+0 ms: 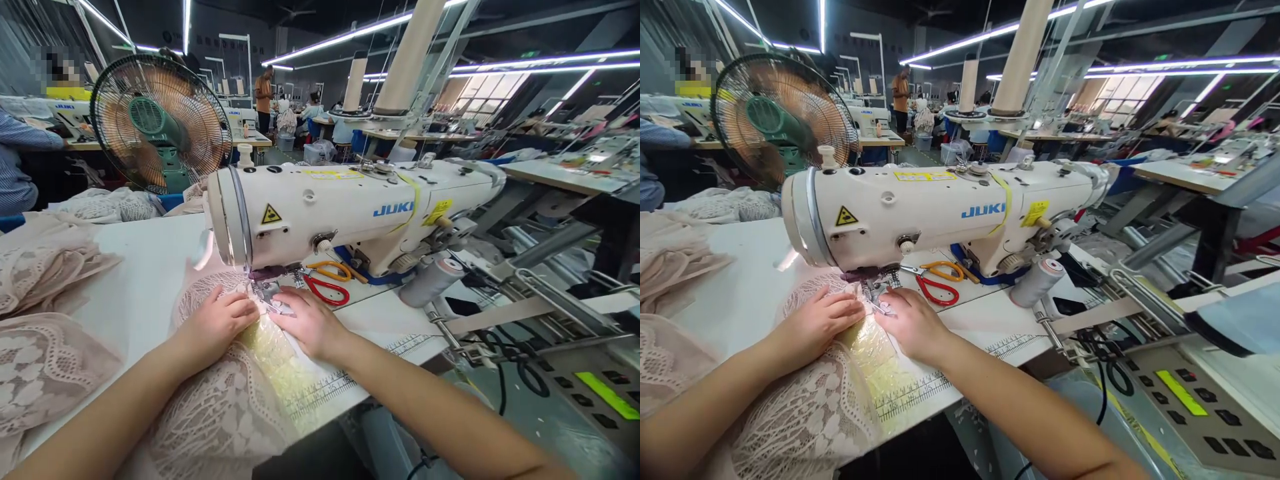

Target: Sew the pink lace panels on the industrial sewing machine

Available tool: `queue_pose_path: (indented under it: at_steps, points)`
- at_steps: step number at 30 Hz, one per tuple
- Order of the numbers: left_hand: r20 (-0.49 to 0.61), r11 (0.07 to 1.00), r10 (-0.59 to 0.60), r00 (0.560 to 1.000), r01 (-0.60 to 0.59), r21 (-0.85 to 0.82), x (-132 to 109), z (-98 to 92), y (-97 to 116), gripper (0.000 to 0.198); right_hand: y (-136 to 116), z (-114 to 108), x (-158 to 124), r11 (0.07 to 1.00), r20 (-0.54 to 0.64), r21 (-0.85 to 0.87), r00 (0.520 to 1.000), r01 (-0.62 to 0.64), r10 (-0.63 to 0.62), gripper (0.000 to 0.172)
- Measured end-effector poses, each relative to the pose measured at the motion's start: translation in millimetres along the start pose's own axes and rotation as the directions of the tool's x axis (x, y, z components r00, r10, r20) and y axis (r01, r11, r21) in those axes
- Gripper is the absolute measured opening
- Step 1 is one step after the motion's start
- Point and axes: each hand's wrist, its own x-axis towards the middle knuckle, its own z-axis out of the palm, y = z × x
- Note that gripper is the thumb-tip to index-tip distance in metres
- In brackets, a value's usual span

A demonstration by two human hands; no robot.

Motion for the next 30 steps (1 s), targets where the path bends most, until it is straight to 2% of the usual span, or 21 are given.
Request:
queue_pose_path:
  at_steps: [10, 14, 19, 22, 24, 25, 27, 30]
  points:
    - [0.051, 0.993, -0.016, 0.999, 0.010, 0.115, 7, -1.9, -25, 0.049, 2, -11, 1, 0.999, -0.031, 0.039, 0.999, 0.025, -0.024, 0.030]
    - [0.089, 0.991, -0.022, 0.996, 0.010, 0.134, 13, -6.0, -33, 0.049, 3, -11, 1, 0.999, -0.018, 0.053, 1.000, 0.006, -0.006, 0.029]
    - [0.075, 0.988, -0.040, 0.996, 0.028, 0.155, 18, -15.5, -40, 0.047, 2, -10, 1, 0.997, -0.049, 0.082, 0.999, 0.008, -0.004, 0.027]
    - [-0.019, 0.983, -0.058, 0.998, 0.061, 0.172, 15, -28.1, -28, 0.039, 2, -11, 1, 0.996, -0.095, 0.091, 0.995, 0.010, -0.001, 0.027]
    - [-0.098, 0.993, -0.028, 0.995, 0.039, 0.114, 10, -36.4, -11, 0.035, 1, -12, 2, 0.994, -0.126, 0.105, 0.992, 0.014, 0.000, 0.027]
    - [-0.104, 0.998, -0.008, 0.995, 0.014, 0.055, 7, -39.0, -1, 0.033, 2, -13, 2, 0.993, -0.146, 0.119, 0.989, 0.018, -0.001, 0.028]
    - [-0.028, 0.997, 0.014, 1.000, -0.016, -0.076, 4, -39.6, 16, 0.027, 2, -14, 2, 0.987, -0.181, 0.157, 0.984, 0.026, 0.003, 0.029]
    - [0.127, 0.985, -0.032, 0.991, 0.053, -0.166, 3, -31.7, 26, 0.013, -1, -18, 1, 0.976, -0.198, 0.218, 0.980, 0.019, 0.025, 0.031]
